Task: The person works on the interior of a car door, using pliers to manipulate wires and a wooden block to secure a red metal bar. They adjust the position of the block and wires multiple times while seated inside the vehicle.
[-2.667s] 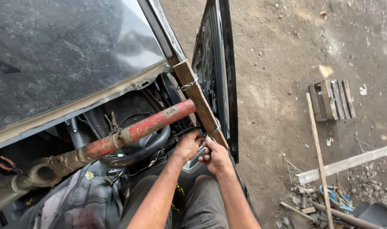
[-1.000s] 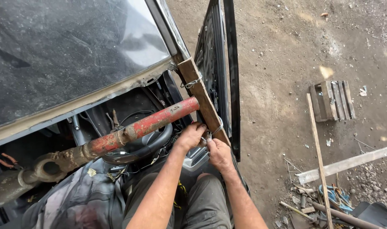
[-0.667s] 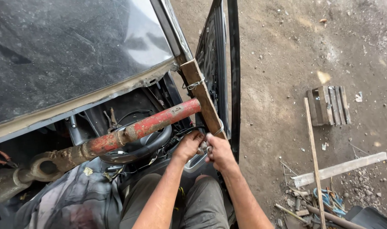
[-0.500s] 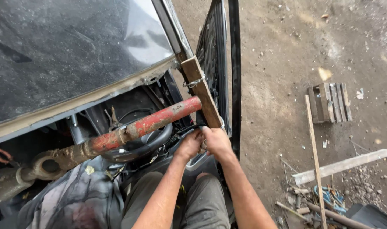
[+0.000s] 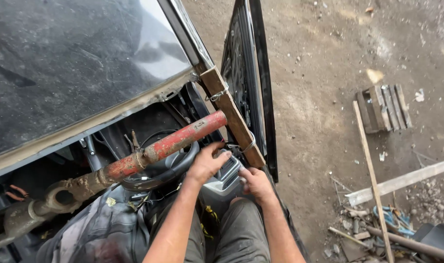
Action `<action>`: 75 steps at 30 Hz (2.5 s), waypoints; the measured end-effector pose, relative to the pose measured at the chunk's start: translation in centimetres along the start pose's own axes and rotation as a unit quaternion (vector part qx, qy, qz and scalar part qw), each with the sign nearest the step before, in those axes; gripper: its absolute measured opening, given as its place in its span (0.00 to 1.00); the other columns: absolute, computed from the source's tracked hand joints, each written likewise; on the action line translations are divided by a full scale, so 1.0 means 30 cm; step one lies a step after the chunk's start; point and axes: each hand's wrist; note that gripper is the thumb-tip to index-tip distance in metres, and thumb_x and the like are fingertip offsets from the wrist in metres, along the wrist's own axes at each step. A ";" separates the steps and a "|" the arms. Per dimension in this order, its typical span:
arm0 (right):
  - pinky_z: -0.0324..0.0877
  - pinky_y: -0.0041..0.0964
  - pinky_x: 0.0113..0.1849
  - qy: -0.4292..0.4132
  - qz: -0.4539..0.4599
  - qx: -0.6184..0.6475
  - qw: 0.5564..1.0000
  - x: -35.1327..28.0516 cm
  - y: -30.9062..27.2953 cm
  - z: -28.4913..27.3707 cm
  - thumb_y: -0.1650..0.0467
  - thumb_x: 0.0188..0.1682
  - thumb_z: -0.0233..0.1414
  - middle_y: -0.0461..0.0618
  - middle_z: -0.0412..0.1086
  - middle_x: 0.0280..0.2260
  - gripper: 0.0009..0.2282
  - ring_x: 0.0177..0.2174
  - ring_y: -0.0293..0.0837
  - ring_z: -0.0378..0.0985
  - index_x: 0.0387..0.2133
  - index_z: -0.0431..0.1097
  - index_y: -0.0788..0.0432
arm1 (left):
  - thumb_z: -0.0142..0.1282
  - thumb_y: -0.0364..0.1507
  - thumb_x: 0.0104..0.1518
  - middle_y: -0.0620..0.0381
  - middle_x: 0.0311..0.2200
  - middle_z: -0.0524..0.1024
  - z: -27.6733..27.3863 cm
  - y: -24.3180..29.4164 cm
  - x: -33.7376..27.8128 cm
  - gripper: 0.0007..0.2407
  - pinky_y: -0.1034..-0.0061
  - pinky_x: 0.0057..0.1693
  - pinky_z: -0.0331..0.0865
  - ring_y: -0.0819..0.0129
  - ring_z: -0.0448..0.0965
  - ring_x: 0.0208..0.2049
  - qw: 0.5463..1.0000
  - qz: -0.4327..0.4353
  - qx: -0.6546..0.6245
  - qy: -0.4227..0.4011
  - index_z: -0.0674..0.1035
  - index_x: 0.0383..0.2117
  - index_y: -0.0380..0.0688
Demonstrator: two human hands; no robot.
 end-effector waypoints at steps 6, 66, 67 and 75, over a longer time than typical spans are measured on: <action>0.74 0.42 0.29 -0.124 -0.036 0.363 0.923 0.040 -0.044 0.196 0.59 0.51 0.51 0.43 0.73 0.31 0.15 0.25 0.40 0.75 0.45 0.71 0.55 | 0.62 0.35 0.55 0.48 0.36 0.83 0.002 0.122 0.043 0.13 0.68 0.46 0.76 0.58 0.84 0.37 0.981 0.125 0.149 0.021 0.83 0.42 0.43; 0.52 0.28 0.18 -0.147 0.193 0.425 0.872 0.064 -0.266 0.093 0.65 0.56 0.47 0.35 0.51 0.14 0.12 0.13 0.32 0.50 0.22 0.61 0.53 | 0.50 0.24 0.61 0.58 0.37 0.82 0.229 -0.393 0.164 0.06 0.76 0.45 0.76 0.72 0.81 0.37 0.995 0.058 -0.079 -0.022 0.79 0.41 0.42; 0.52 0.27 0.17 -0.143 0.187 0.431 0.871 0.095 -0.263 0.105 0.65 0.56 0.48 0.35 0.50 0.14 0.12 0.13 0.31 0.50 0.21 0.61 0.52 | 0.50 0.22 0.60 0.59 0.38 0.81 0.231 -0.397 0.164 0.07 0.78 0.45 0.75 0.73 0.80 0.38 0.987 0.080 -0.134 -0.029 0.78 0.42 0.41; 0.74 0.48 0.34 0.040 -0.092 -0.347 0.932 0.125 -0.285 0.178 0.57 0.57 0.47 0.69 0.76 0.26 0.24 0.29 0.58 0.81 0.29 0.78 0.68 | 0.59 0.25 0.54 0.61 0.35 0.80 0.285 -0.465 0.148 0.09 0.77 0.41 0.75 0.75 0.80 0.37 0.997 0.037 0.072 -0.017 0.77 0.41 0.42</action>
Point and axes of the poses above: each hand's wrist, its own x-axis towards the middle knuckle, its own z-axis out of the palm, y = z × x
